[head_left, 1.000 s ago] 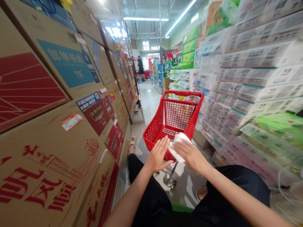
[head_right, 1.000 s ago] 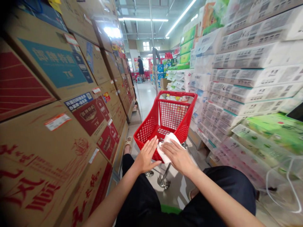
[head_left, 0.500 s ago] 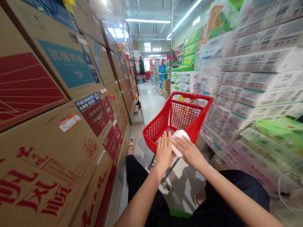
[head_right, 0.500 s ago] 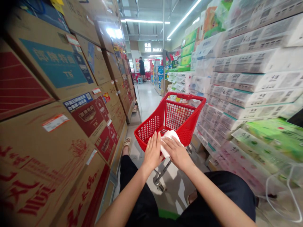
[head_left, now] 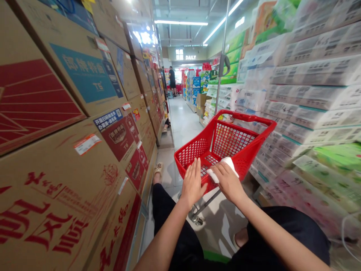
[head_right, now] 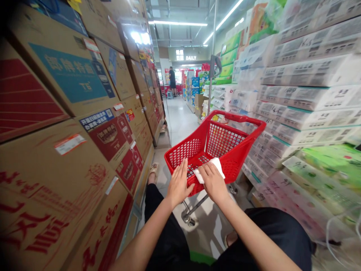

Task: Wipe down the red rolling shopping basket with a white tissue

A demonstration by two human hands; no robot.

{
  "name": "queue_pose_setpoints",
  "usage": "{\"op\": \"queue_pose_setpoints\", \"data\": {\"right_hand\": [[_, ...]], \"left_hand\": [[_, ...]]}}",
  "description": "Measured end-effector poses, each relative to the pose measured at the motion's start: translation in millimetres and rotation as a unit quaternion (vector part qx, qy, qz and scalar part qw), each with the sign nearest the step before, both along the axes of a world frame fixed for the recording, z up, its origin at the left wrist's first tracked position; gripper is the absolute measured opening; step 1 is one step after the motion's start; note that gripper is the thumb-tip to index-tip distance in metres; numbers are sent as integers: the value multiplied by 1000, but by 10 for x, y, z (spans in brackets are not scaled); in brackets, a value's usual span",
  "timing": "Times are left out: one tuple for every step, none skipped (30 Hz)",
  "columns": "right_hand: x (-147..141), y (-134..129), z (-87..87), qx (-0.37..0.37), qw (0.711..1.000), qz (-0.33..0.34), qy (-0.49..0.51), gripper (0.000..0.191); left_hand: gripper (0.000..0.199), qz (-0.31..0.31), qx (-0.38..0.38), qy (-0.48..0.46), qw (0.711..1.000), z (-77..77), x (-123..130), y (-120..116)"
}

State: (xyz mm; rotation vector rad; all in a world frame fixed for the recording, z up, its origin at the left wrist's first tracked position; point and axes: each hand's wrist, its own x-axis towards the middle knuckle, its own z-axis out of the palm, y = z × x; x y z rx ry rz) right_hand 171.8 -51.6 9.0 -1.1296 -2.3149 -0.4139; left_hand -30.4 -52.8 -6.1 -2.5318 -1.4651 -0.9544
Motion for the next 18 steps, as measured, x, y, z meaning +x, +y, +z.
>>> {"op": "queue_pose_setpoints", "data": {"right_hand": [[-95, -68, -25, -2, 1000, 10, 4, 58], [-191, -132, -43, -4, 1000, 20, 6, 59], [-280, -188, -55, -7, 1000, 29, 4, 60], [-357, -233, -60, -9, 999, 36, -2, 62], [-415, -264, -59, -10, 999, 40, -11, 64], [-447, -281, -51, -8, 999, 42, -22, 66], [-450, -285, -38, -5, 998, 42, -36, 69], [-423, -278, -20, 0, 998, 42, -51, 71], [-366, -265, 2, 5, 997, 38, -65, 73], [-283, -250, 27, 11, 997, 30, -77, 74], [-180, -236, 52, 14, 996, 14, -84, 76], [-65, -226, 75, 17, 996, -7, -88, 78], [51, -222, 96, 18, 996, -31, -86, 79], [158, -224, 112, 18, 995, -56, -82, 81], [244, -231, 121, 17, 994, -79, -77, 82], [299, -243, 122, 16, 993, -97, -71, 83], [316, -257, 112, 16, 992, -109, -64, 84], [293, -273, 92, 15, 992, -114, -59, 84]], "left_hand": [[112, 3, -2, -13, 1000, -9, -18, 2], [110, 8, -4, -25, 1000, -21, -35, 8], [106, 14, -5, -36, 999, -32, -52, 15], [102, 21, -4, -44, 999, -43, -70, 24], [98, 28, -2, -48, 998, -51, -89, 33], [96, 32, 3, -48, 998, -54, -109, 41], [94, 34, 7, -45, 998, -54, -129, 47], [96, 30, 11, -40, 999, -48, -148, 51], [98, 25, 13, -35, 999, -39, -162, 52], [102, 19, 12, -32, 999, -28, -173, 53], [106, 14, 10, -30, 999, -15, -177, 52], [110, 10, 9, -31, 999, -2, -174, 51], [112, 8, 8, -33, 999, 9, -163, 51], [114, 8, 7, -36, 999, 18, -146, 52], [114, 9, 8, -40, 999, 25, -122, 53], [114, 9, 8, -44, 999, 28, -93, 56], [114, 8, 8, -47, 999, 28, -60, 59], [115, 7, 8, -50, 999, 25, -26, 62]]}}
